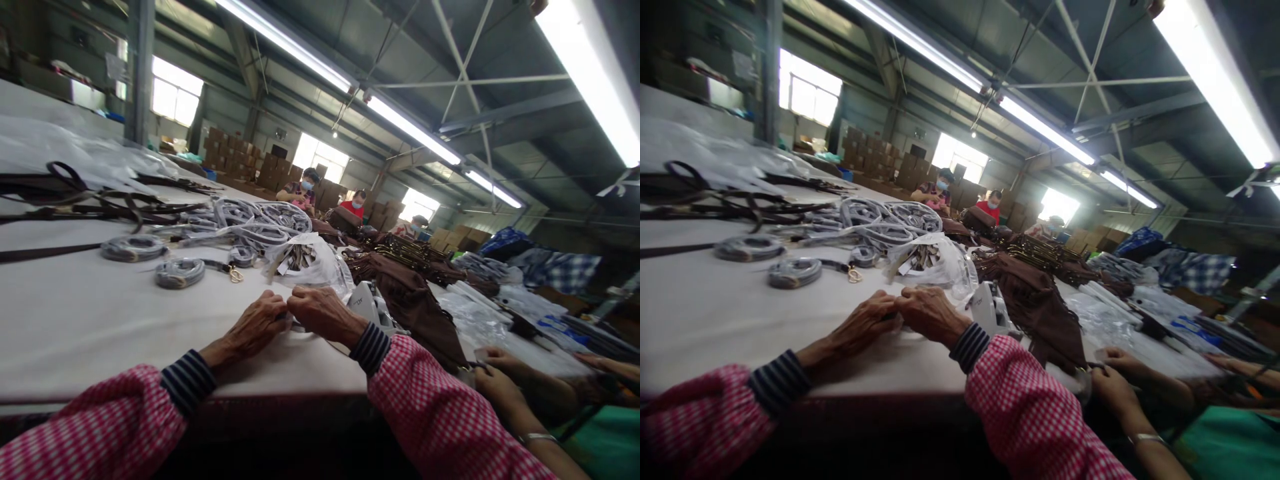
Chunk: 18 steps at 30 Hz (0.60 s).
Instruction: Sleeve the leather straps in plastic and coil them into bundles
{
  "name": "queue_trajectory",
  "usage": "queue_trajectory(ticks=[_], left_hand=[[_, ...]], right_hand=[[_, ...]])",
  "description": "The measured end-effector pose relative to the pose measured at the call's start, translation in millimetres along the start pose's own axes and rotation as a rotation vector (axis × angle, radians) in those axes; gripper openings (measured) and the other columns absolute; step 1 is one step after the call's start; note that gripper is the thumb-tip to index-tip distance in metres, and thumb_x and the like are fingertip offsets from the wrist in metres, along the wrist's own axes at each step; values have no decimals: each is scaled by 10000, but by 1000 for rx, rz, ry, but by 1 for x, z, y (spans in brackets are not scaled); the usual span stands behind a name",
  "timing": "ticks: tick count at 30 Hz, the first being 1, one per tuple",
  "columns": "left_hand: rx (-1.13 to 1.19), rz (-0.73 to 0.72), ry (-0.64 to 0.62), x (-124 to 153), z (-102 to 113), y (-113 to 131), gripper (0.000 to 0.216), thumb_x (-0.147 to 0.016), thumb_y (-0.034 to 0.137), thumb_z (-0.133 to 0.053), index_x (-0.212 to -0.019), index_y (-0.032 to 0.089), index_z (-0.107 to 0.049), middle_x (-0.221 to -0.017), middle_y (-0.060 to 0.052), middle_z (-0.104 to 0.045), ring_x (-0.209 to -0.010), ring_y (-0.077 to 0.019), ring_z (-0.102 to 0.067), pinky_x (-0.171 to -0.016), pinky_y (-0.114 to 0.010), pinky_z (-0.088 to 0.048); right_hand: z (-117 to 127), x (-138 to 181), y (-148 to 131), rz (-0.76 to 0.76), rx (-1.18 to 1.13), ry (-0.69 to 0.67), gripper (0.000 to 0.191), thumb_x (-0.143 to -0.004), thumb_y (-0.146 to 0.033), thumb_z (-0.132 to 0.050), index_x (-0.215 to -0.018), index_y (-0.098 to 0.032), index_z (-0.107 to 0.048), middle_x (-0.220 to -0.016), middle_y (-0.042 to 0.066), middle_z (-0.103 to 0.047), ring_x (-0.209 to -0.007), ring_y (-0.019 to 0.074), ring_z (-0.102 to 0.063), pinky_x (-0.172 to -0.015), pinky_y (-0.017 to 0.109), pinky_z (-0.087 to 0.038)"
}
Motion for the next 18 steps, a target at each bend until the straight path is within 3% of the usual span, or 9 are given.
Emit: queue_trajectory(ticks=[4,14,18], left_hand=[[8,-11,9,1,-2,-2,174,-943,260,-524,-833,210,-649,-895,-51,-672,-939,-262,-527,-832,-394,-420],[23,-71,-42,3,-4,0,205,-993,300,-502,-864,224,-643,-960,-46,-683,-967,-256,-517,-890,-400,-420],[20,-62,-67,3,-5,-2,257,-1008,334,-498,-823,219,-633,-933,-51,-659,-957,-258,-503,-872,-403,-410]], right_hand=[[-6,-2,2,-34,-67,6,70,-982,-157,-614,-972,-160,-684,-943,38,-703,-693,150,-576,-555,311,-251],[-28,2,-1,-124,-225,58,88,-971,-160,-607,-923,-124,-672,-938,88,-702,-787,176,-607,-685,286,-367],[-44,8,-6,-343,-638,228,62,-884,-93,-650,-875,-151,-668,-896,56,-674,-819,185,-598,-750,291,-393]])
Point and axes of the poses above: each hand's wrist, its own x-axis away from the middle knuckle, its own z-axis out of the back of the hand, y = z × x, the point moved 2 cm from there along -x, towards the middle knuckle
